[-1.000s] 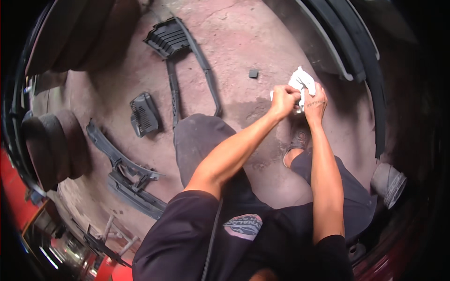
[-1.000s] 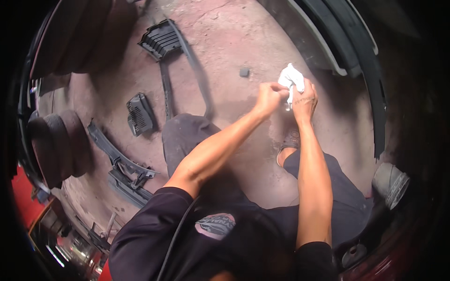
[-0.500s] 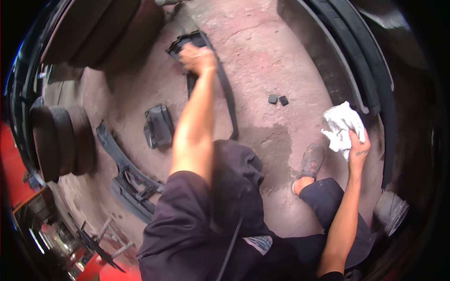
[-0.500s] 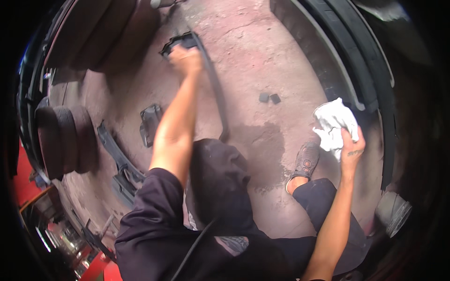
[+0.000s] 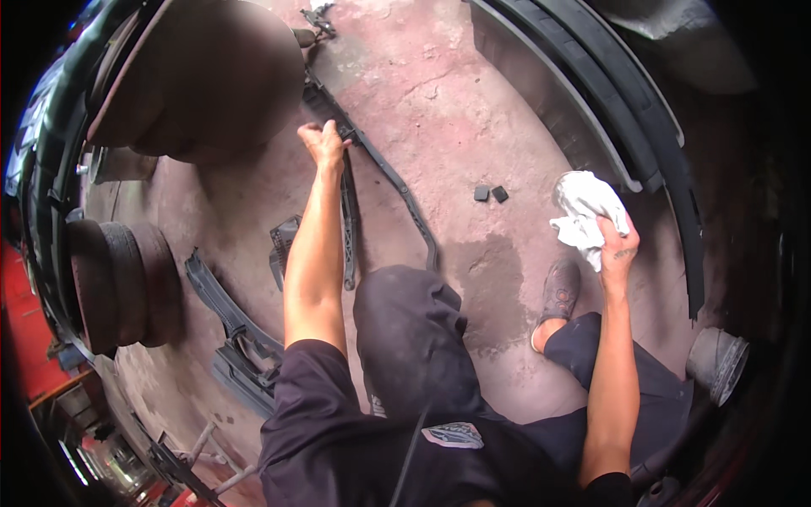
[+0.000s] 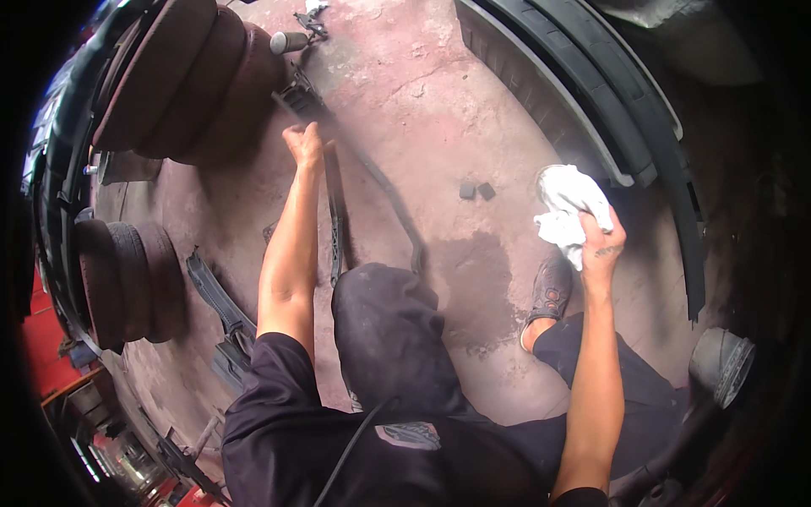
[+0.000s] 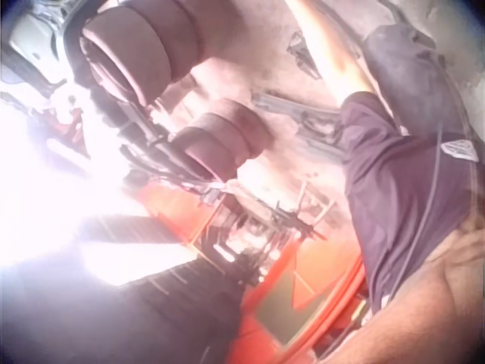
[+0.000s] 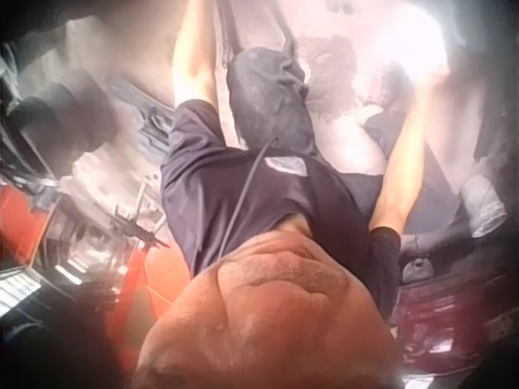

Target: The person wipes various disassembled black plastic car parts with a white cloth. They handle multiple items including a grille, a long trim piece, and smaller components, cleaning them one by one in a workshop setting.

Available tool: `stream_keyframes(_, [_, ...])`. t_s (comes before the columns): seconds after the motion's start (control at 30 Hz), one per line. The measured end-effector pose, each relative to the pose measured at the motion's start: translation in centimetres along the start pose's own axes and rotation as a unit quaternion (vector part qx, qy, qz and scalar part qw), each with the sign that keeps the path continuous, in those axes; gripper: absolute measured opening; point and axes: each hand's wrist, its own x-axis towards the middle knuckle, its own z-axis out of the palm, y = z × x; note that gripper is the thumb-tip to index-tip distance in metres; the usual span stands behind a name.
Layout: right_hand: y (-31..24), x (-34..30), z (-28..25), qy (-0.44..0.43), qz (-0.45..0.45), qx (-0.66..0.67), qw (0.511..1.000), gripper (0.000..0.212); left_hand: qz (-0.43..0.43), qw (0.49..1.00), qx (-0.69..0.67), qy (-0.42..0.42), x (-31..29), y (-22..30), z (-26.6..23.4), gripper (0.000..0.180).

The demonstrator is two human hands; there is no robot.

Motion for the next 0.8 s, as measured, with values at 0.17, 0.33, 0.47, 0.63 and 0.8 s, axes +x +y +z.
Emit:
stream_keyframes(0.17, [-3.5, -1.3, 5.6, -0.090, -0.097, -0.040, 0.990, 0.027, 0.187, 0.975, 0.081, 0.087, -0.3, -1.2, -0.2, 0.050])
stream_keyframes(0.33, [-6.1, -2.4, 11.4, -0.176, -0.059, 0.053, 0.981, 0.030, 0.267, 0.954, 0.101, 0.093, -4.9, 5.3, -0.3, 0.047])
stream_keyframes(0.47, [-8.7, -2.1, 17.9, -0.193, 0.009, 0.218, 0.957, 0.028, 0.445, 0.882, 0.150, 0.030, -12.6, 7.7, 1.2, 0.045])
stream_keyframes(0.63, [-8.2, -2.0, 20.4, -0.108, 0.081, 0.383, 0.914, 0.031, 0.454, 0.871, 0.113, -0.151, -28.0, 7.3, 3.8, 0.042])
stream_keyframes(0.8, [-8.1, -0.3, 11.5, -0.188, 0.112, 0.265, 0.939, 0.038, 0.497, 0.849, 0.108, -0.146, -27.0, 9.1, 0.9, 0.052])
